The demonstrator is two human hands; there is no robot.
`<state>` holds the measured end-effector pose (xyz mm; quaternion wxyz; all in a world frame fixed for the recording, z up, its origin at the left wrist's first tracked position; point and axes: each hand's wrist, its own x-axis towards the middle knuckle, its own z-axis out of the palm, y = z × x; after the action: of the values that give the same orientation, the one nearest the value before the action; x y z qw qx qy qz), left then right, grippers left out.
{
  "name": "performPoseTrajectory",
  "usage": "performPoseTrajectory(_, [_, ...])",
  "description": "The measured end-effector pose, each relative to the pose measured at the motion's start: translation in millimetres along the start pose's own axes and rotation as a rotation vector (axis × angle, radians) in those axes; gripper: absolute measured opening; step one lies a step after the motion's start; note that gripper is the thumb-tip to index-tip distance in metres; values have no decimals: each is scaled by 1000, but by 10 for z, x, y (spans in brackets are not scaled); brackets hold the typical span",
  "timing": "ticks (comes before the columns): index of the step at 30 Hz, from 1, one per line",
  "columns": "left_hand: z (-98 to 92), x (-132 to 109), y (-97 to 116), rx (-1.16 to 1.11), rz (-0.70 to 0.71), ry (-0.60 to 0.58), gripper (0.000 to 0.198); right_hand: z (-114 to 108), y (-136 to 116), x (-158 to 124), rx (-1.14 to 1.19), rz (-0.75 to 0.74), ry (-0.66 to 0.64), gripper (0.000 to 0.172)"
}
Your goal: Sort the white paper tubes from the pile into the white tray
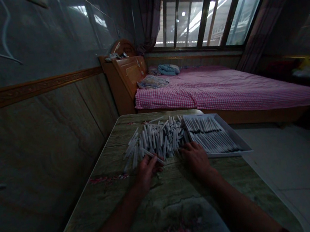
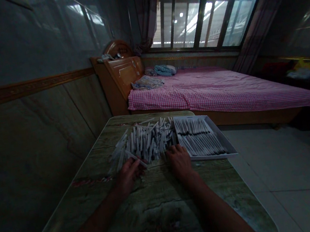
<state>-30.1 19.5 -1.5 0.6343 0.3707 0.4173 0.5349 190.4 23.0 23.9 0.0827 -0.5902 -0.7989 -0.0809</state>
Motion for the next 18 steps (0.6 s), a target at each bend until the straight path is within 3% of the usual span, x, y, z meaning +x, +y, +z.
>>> performPoseTrajectory(18, [-22, 12, 20, -88, -93, 11, 33, 145, 29, 123, -62, -123, -48, 13])
